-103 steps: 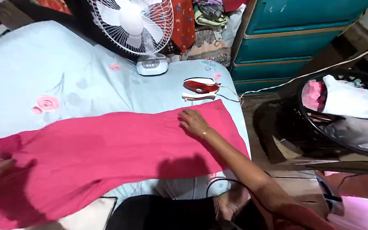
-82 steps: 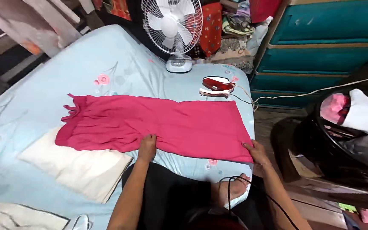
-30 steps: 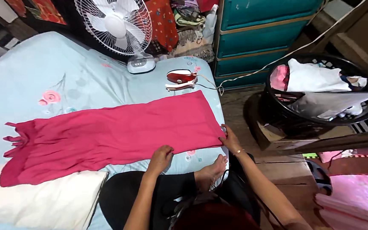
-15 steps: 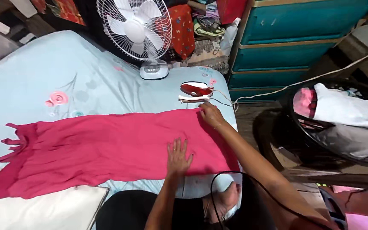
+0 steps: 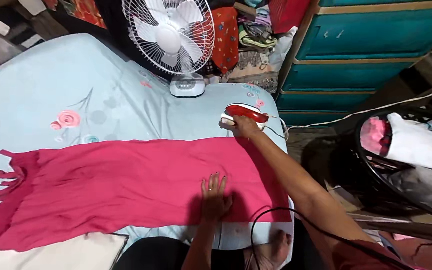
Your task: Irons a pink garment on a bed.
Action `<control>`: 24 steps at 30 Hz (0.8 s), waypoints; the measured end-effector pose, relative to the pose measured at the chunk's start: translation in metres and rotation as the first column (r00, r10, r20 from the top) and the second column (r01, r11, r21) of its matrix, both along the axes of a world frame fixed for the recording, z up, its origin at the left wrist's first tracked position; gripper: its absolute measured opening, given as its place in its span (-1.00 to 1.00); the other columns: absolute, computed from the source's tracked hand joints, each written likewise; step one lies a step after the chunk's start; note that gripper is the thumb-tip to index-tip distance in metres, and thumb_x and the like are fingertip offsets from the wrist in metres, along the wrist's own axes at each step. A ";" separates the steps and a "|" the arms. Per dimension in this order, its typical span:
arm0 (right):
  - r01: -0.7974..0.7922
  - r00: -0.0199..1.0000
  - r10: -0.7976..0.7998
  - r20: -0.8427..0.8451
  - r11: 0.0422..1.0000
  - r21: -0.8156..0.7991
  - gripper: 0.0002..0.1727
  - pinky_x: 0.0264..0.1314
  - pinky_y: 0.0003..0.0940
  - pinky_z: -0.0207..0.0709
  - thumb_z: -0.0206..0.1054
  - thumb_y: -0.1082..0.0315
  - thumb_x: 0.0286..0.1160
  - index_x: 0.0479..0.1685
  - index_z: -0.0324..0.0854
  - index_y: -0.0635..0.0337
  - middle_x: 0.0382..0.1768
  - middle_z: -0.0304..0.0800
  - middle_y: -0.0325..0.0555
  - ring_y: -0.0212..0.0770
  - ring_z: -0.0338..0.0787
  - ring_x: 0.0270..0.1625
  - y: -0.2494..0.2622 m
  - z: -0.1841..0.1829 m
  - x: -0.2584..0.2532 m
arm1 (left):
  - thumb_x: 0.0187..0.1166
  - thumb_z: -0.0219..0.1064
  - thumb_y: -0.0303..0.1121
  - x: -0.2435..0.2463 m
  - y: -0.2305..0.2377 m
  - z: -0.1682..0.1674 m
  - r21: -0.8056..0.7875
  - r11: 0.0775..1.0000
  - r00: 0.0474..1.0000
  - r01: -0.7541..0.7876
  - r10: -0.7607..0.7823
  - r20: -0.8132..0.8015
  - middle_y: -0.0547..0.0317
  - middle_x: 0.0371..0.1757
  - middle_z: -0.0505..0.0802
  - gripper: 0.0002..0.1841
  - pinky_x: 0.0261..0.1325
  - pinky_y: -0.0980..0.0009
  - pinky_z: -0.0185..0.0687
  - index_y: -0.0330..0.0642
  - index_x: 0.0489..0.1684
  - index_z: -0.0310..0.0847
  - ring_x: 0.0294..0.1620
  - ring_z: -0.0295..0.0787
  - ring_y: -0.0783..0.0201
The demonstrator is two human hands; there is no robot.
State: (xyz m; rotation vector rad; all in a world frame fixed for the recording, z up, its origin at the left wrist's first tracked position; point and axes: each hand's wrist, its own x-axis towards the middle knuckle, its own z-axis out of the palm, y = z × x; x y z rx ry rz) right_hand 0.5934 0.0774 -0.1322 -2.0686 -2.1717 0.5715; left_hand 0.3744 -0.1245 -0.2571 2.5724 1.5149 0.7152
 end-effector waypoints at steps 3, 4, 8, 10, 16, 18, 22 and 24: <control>0.137 0.942 -0.126 -0.312 0.990 0.014 -0.53 0.29 0.42 0.54 0.38 0.29 0.62 0.47 0.58 0.25 0.18 0.77 0.38 0.36 0.77 0.23 -0.037 0.042 0.029 | 0.47 0.25 0.04 0.001 -0.002 0.004 -0.050 0.999 1.000 0.010 -0.010 0.017 -0.27 0.59 0.64 -0.33 0.56 -0.52 0.18 -0.19 0.52 0.64 0.64 0.51 -0.33; 0.173 0.908 -0.158 -0.389 0.985 0.005 -0.57 0.22 0.35 0.58 0.41 0.26 0.59 0.38 0.63 0.23 0.08 0.81 0.32 0.28 0.81 0.13 -0.053 0.053 0.039 | 0.50 0.26 0.02 0.000 -0.002 0.009 -0.128 0.992 0.999 0.017 -0.012 0.034 -0.27 0.65 0.59 -0.32 0.62 -0.53 0.07 -0.20 0.57 0.60 0.70 0.43 -0.33; 0.143 0.864 -0.179 -0.471 0.983 -0.112 -0.63 0.11 0.07 0.65 0.50 0.36 0.50 0.23 0.68 0.28 -0.09 0.83 0.16 0.01 0.82 -0.08 -0.125 0.097 0.043 | 0.69 0.22 -0.23 0.002 0.003 0.065 -0.333 0.943 0.942 0.014 0.100 0.321 -0.34 0.57 0.64 -0.45 0.74 -0.34 0.08 -0.46 0.54 0.53 0.66 0.48 -0.30; 0.076 0.886 -0.127 -0.446 0.989 -0.131 -0.61 0.17 0.06 0.65 0.54 0.39 0.41 0.22 0.70 0.28 -0.04 0.83 0.16 -0.01 0.82 -0.01 -0.153 0.104 0.036 | 0.64 0.28 -0.25 0.007 0.005 0.109 -0.211 0.977 0.889 0.031 0.070 0.453 -0.42 0.52 0.65 -0.43 0.66 -0.27 0.29 -0.54 0.50 0.52 0.58 0.55 -0.36; -0.149 0.936 0.098 -0.337 0.981 -0.128 -0.57 0.29 0.18 0.57 0.49 0.41 0.42 0.30 0.69 0.29 0.06 0.83 0.25 0.13 0.81 0.14 -0.210 0.106 0.014 | 0.59 0.42 -0.31 0.030 0.003 0.220 -0.363 0.889 0.960 0.280 -0.256 0.115 -0.27 0.50 0.69 -0.47 0.62 -0.18 0.35 -0.31 0.55 0.56 0.57 0.57 -0.20; -0.209 0.932 0.166 -0.323 0.972 -0.103 -0.57 0.35 0.19 0.55 0.47 0.44 0.43 0.31 0.67 0.32 0.11 0.82 0.26 0.16 0.80 0.20 -0.221 0.109 0.009 | 0.57 0.40 -0.38 0.040 0.003 0.236 -0.460 0.848 0.948 0.263 -0.316 -0.039 -0.28 0.16 0.83 -0.67 0.42 -0.13 0.53 -0.40 0.19 0.71 0.35 0.71 -0.22; -0.286 0.935 0.243 -0.258 0.947 -0.145 -0.53 0.43 0.20 0.51 0.45 0.47 0.47 0.39 0.61 0.35 0.18 0.79 0.29 0.21 0.77 0.27 -0.234 0.112 0.011 | 0.58 0.40 -0.36 0.046 -0.007 0.246 -0.517 0.827 0.931 0.222 -0.337 -0.139 -0.29 0.00 0.86 -0.74 0.26 -0.16 0.60 -0.42 0.01 0.73 0.23 0.78 -0.25; -0.280 0.938 0.239 -0.250 0.949 -0.143 -0.52 0.40 0.21 0.52 0.45 0.45 0.49 0.41 0.57 0.35 0.14 0.80 0.32 0.24 0.79 0.23 -0.239 0.109 0.010 | 0.59 0.39 -0.33 0.047 -0.010 0.248 -0.518 0.831 0.926 0.202 -0.335 -0.177 -0.27 -0.01 0.86 -0.74 0.22 -0.17 0.62 -0.40 -0.01 0.73 0.21 0.79 -0.23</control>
